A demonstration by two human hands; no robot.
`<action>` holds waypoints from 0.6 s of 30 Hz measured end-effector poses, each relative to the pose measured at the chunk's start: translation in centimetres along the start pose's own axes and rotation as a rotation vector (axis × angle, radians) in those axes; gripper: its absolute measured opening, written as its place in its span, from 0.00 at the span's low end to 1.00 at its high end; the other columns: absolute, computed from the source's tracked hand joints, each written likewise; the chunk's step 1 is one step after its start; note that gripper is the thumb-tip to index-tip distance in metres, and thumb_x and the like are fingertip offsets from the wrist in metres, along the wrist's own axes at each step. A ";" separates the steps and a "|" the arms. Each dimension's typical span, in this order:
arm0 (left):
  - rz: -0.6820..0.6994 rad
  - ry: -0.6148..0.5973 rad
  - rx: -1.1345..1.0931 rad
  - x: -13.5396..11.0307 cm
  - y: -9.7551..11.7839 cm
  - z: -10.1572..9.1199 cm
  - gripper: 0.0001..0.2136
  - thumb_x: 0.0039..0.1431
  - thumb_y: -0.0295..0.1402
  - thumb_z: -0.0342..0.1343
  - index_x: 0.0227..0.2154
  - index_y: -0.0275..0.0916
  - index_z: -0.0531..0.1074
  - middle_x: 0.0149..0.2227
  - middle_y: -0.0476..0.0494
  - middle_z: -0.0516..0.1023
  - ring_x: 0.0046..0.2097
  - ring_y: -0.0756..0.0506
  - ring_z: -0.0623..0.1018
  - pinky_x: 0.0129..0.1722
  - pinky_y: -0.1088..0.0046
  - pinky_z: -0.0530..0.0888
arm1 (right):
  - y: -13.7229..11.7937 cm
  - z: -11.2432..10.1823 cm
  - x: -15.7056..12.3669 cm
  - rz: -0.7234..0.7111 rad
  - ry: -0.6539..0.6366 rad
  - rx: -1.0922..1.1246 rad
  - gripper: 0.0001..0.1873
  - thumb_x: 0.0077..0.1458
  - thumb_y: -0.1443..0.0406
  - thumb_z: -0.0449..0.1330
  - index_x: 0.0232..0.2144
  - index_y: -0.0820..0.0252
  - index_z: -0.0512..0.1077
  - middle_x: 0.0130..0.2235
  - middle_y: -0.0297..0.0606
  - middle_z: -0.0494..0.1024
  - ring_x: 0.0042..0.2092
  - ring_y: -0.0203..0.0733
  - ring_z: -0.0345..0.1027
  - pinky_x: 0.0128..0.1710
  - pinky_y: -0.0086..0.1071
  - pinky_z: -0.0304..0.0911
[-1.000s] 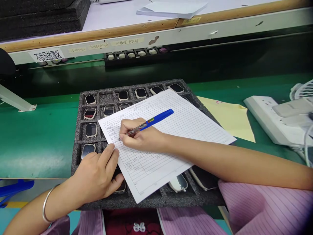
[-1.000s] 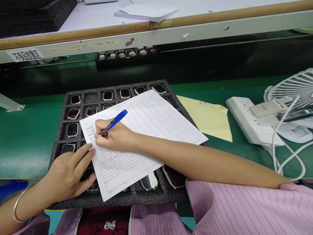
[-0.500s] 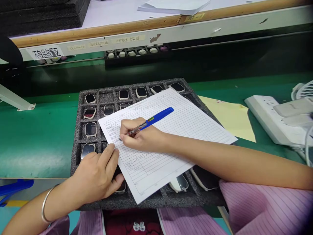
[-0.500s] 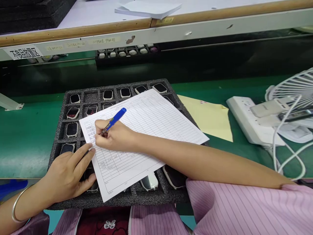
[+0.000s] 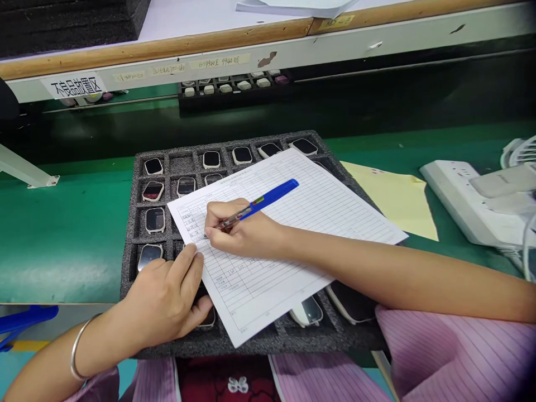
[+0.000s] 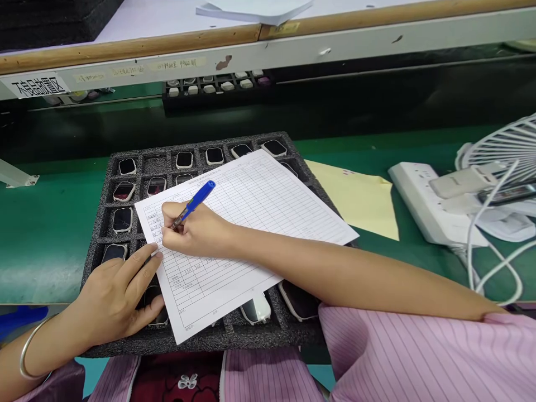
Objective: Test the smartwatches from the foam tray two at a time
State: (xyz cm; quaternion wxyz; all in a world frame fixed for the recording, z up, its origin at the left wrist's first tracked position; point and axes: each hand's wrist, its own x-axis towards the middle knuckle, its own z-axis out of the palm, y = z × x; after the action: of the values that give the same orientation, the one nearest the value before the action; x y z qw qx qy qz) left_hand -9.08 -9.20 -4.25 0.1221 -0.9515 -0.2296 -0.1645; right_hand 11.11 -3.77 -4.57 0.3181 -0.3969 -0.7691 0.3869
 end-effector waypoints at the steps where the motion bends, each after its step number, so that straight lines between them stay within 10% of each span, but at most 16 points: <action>1: 0.000 0.002 -0.003 0.0 0.0 0.0 0.16 0.62 0.33 0.47 0.43 0.22 0.72 0.43 0.23 0.80 0.40 0.38 0.81 0.23 0.67 0.73 | 0.0 0.0 0.0 -0.008 0.000 -0.002 0.09 0.47 0.70 0.53 0.20 0.56 0.56 0.20 0.29 0.63 0.23 0.33 0.56 0.22 0.28 0.51; 18: 0.004 0.013 -0.002 -0.1 0.0 0.1 0.17 0.63 0.33 0.46 0.43 0.21 0.72 0.43 0.24 0.81 0.42 0.37 0.82 0.23 0.66 0.73 | 0.2 -0.2 -0.2 -0.013 0.040 -0.038 0.08 0.49 0.70 0.53 0.21 0.57 0.59 0.20 0.30 0.66 0.23 0.33 0.58 0.23 0.28 0.52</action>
State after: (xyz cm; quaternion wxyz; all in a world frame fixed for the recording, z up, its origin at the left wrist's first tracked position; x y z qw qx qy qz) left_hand -9.15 -9.18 -4.33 0.1229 -0.9510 -0.2266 -0.1705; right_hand 11.47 -3.82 -4.63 0.3285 -0.4056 -0.7724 0.3619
